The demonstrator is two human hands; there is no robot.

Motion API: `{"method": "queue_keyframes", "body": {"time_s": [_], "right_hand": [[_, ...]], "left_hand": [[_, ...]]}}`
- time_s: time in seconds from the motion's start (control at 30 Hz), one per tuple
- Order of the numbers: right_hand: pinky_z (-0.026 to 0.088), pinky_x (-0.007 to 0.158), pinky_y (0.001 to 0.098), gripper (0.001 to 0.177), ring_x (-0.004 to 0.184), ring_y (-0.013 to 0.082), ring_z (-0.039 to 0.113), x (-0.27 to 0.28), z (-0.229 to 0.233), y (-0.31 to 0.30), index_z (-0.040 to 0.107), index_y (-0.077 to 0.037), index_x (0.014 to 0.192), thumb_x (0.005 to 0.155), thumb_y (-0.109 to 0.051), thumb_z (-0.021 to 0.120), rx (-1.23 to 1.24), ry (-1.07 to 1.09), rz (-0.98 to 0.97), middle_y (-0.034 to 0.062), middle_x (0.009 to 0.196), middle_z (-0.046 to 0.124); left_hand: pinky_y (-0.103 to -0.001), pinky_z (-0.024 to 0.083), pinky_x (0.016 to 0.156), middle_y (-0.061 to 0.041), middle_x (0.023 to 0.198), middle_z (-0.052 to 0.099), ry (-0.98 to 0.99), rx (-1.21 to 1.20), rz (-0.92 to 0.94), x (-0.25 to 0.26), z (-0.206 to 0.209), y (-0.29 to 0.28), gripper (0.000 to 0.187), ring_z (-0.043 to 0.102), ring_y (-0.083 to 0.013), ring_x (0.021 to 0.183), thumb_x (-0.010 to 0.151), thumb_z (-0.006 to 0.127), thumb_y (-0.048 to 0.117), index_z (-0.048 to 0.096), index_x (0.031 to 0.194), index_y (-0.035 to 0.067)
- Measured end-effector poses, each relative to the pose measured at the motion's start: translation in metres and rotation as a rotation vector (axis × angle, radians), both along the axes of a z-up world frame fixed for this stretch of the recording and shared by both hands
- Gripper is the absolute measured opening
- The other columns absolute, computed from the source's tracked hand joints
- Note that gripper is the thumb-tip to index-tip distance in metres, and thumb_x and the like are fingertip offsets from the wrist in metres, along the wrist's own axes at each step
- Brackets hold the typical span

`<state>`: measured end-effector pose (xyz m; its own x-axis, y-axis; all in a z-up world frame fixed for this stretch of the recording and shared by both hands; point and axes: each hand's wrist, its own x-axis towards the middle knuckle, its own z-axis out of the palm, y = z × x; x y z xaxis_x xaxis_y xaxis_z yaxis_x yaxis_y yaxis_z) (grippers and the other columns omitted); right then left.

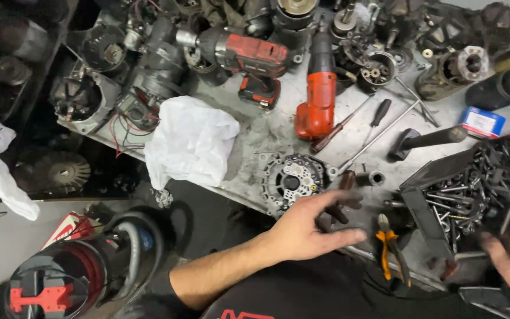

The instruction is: The person uses a soldering iron to apply heat to a component on an alternator while feeding solder wire. They then use a hammer to tap the alternator housing and later sort through a tray of screws and bolts on the workbench.

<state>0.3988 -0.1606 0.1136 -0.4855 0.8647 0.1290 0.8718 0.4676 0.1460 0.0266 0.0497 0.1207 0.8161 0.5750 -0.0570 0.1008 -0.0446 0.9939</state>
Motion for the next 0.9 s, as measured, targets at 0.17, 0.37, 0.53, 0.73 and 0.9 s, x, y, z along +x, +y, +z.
{"method": "queue_keyframes", "body": {"time_s": [0.17,0.37,0.53,0.73,0.9], "right_hand": [[0.058,0.088,0.0539,0.053,0.094,0.0448,0.07,-0.058,0.002,0.038,0.07,0.01,0.113,0.067,-0.015,0.064,0.094,0.052,0.133,0.0255,0.096,0.072],[0.051,0.07,0.0408,0.037,0.091,0.0296,0.07,-0.23,0.095,0.171,0.076,0.006,0.111,0.077,-0.005,0.066,0.238,-0.059,0.414,0.0109,0.093,0.07],[0.047,0.064,0.0329,0.034,0.09,0.0227,0.067,-0.344,0.053,0.225,0.076,0.002,0.102,0.076,-0.017,0.064,0.212,0.013,0.478,0.0047,0.094,0.069],[0.044,0.062,0.0343,0.007,0.079,0.0177,0.059,-0.4,-0.067,0.23,0.07,-0.012,0.08,0.076,-0.019,0.07,0.075,0.127,0.286,-0.0032,0.084,0.059],[0.044,0.065,0.0341,0.021,0.083,0.0168,0.058,-0.416,-0.111,0.22,0.074,-0.012,0.09,0.072,-0.02,0.068,0.034,0.151,0.007,-0.0026,0.087,0.059]], "left_hand": [[-0.034,0.059,0.098,-0.013,0.142,0.067,-0.078,-0.085,0.096,-0.065,0.019,0.041,0.073,0.073,-0.0196,0.111,0.095,0.076,0.034,0.047,0.154,0.002],[-0.038,0.059,0.077,-0.015,0.133,0.063,-0.035,-0.581,0.15,-0.156,-0.003,0.091,0.077,0.063,-0.0232,0.11,0.094,0.061,0.048,0.044,0.154,0.003],[-0.045,0.056,0.09,-0.012,0.137,0.062,-0.144,-0.91,0.128,-0.221,-0.116,0.12,0.081,0.066,-0.0282,0.112,0.097,0.061,0.055,0.046,0.15,-0.005],[-0.041,0.046,0.106,-0.02,0.142,0.055,0.098,-0.908,0.195,-0.246,-0.209,0.153,0.087,0.057,-0.0278,0.124,0.089,0.072,0.041,0.04,0.152,-0.009],[-0.036,0.043,0.111,-0.023,0.147,0.057,0.11,-0.751,0.179,-0.232,-0.263,0.163,0.094,0.056,-0.0292,0.132,0.086,0.076,0.041,0.036,0.153,-0.011]]}}
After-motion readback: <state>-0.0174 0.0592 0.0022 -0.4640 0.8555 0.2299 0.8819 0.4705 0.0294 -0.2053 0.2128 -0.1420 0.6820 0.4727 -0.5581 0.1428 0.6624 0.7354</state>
